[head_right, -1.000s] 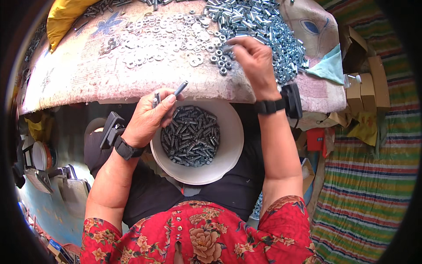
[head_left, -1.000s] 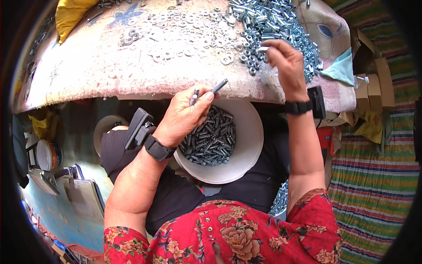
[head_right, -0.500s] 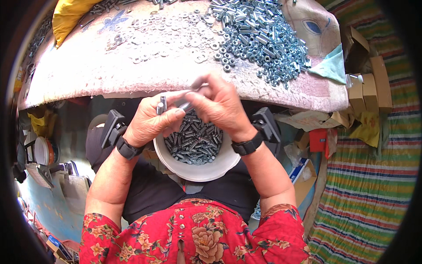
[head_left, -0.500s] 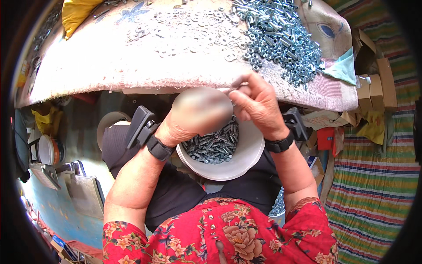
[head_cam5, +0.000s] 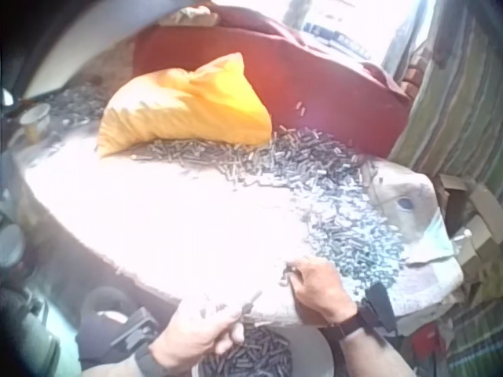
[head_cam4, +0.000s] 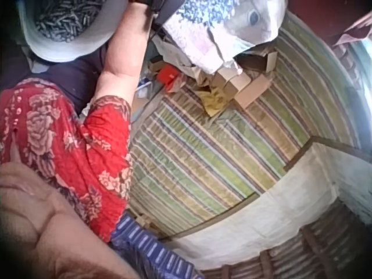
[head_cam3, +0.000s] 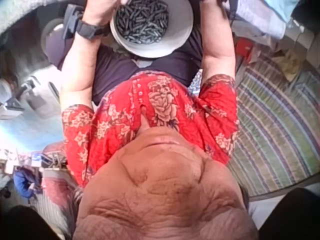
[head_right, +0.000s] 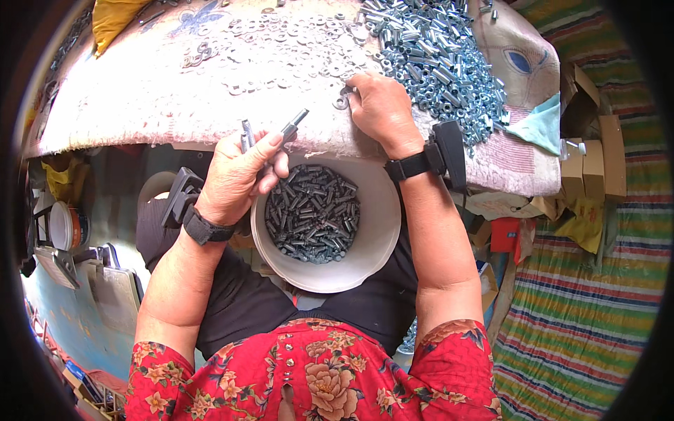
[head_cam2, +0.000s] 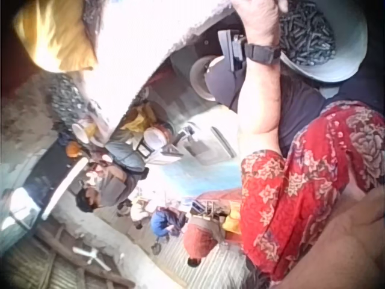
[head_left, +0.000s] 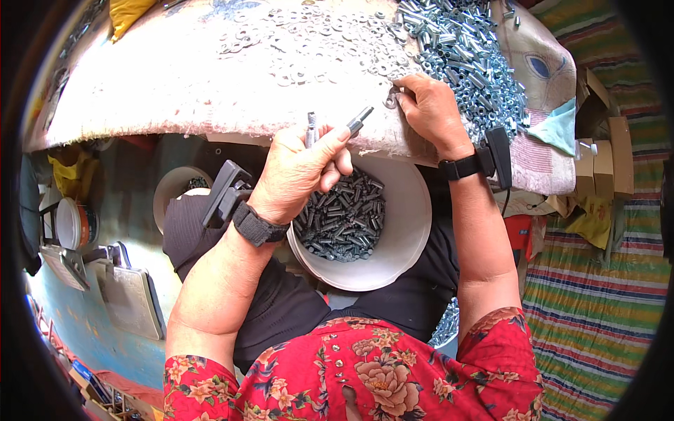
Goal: Assembling metal bolts by threading washers and nuts onto them.
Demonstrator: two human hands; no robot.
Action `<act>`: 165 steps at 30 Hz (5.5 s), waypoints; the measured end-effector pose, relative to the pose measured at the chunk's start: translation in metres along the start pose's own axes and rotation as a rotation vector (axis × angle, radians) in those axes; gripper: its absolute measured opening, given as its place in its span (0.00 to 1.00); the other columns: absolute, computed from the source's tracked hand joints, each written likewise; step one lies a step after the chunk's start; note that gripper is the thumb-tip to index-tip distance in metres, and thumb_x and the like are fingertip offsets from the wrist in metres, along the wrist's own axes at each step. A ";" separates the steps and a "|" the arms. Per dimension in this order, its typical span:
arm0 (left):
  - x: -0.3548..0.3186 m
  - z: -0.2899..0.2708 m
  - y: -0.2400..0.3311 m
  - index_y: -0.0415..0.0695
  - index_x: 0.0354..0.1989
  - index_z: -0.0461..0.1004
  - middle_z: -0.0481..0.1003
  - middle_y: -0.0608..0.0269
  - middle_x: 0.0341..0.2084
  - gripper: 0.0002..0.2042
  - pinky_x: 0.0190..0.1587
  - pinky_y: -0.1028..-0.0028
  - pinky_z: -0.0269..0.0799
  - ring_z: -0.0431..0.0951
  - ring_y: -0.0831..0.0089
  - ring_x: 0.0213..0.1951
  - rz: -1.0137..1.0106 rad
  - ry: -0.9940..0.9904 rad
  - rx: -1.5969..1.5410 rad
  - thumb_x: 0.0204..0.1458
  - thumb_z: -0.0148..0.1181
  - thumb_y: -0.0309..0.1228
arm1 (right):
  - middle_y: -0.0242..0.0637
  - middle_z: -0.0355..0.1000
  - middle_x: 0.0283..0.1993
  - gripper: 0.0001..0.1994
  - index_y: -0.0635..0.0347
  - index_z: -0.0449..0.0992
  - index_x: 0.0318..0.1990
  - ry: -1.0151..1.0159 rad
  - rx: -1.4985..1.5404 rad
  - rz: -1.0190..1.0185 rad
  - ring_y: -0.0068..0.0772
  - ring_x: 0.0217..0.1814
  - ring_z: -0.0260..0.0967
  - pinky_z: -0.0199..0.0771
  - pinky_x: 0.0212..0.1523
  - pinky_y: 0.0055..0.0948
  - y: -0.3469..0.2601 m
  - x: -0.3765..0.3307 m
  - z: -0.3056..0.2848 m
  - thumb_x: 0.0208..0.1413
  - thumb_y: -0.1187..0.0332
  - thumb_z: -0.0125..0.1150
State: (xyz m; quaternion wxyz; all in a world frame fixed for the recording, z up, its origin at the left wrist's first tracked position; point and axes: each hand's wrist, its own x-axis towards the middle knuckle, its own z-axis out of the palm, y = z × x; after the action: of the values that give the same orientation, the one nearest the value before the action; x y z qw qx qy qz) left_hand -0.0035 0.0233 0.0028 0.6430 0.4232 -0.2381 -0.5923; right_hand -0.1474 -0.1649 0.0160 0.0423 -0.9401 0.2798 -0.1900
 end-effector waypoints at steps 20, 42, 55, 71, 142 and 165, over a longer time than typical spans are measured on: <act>0.003 0.003 -0.007 0.41 0.35 0.71 0.73 0.65 0.18 0.08 0.16 0.87 0.56 0.64 0.85 0.14 0.034 -0.013 -0.004 0.55 0.54 0.33 | 0.44 0.73 0.26 0.07 0.57 0.77 0.28 -0.116 0.055 0.143 0.47 0.32 0.72 0.71 0.35 0.39 0.000 0.009 0.004 0.45 0.64 0.59; 0.015 0.032 -0.009 0.39 0.35 0.71 0.72 0.65 0.18 0.09 0.15 0.87 0.55 0.64 0.85 0.14 0.046 -0.134 -0.082 0.54 0.55 0.33 | 0.31 0.72 0.25 0.02 0.65 0.71 0.32 0.604 1.017 0.369 0.17 0.26 0.68 0.68 0.27 0.15 -0.074 -0.050 -0.009 0.52 0.77 0.58; 0.019 0.043 -0.022 0.39 0.35 0.71 0.70 0.66 0.18 0.09 0.15 0.88 0.55 0.63 0.85 0.14 -0.019 -0.212 -0.114 0.55 0.54 0.33 | 0.42 0.72 0.36 0.06 0.64 0.72 0.35 0.743 0.610 0.121 0.27 0.29 0.71 0.72 0.29 0.22 -0.055 -0.072 0.003 0.48 0.79 0.61; 0.019 0.054 -0.037 0.41 0.40 0.70 0.65 0.73 0.19 0.10 0.18 0.88 0.54 0.60 0.87 0.19 -0.165 -0.135 -0.004 0.57 0.50 0.35 | 0.44 0.71 0.32 0.09 0.64 0.74 0.38 0.539 0.315 -0.167 0.42 0.31 0.70 0.70 0.32 0.32 -0.030 -0.096 -0.023 0.47 0.75 0.59; -0.002 0.026 -0.011 0.38 0.40 0.69 0.71 0.65 0.31 0.10 0.16 0.87 0.55 0.60 0.87 0.21 -0.029 -0.264 -0.202 0.57 0.51 0.33 | 0.32 0.68 0.27 0.13 0.66 0.69 0.48 0.387 1.014 0.324 0.15 0.27 0.62 0.64 0.31 0.15 -0.102 -0.092 -0.057 0.55 0.76 0.51; 0.005 0.023 -0.032 0.42 0.38 0.71 0.70 0.63 0.20 0.08 0.27 0.76 0.65 0.69 0.74 0.22 0.247 -0.270 0.968 0.55 0.50 0.32 | 0.40 0.69 0.21 0.06 0.63 0.72 0.25 0.321 0.226 0.291 0.32 0.20 0.66 0.64 0.23 0.27 0.019 -0.070 -0.052 0.47 0.71 0.60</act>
State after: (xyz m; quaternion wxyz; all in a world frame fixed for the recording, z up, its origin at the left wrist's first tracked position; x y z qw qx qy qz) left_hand -0.0390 0.0148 -0.0120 0.4021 0.5609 -0.6139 -0.3832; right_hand -0.2308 -0.1420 0.0373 0.1292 -0.8369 0.3923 -0.3592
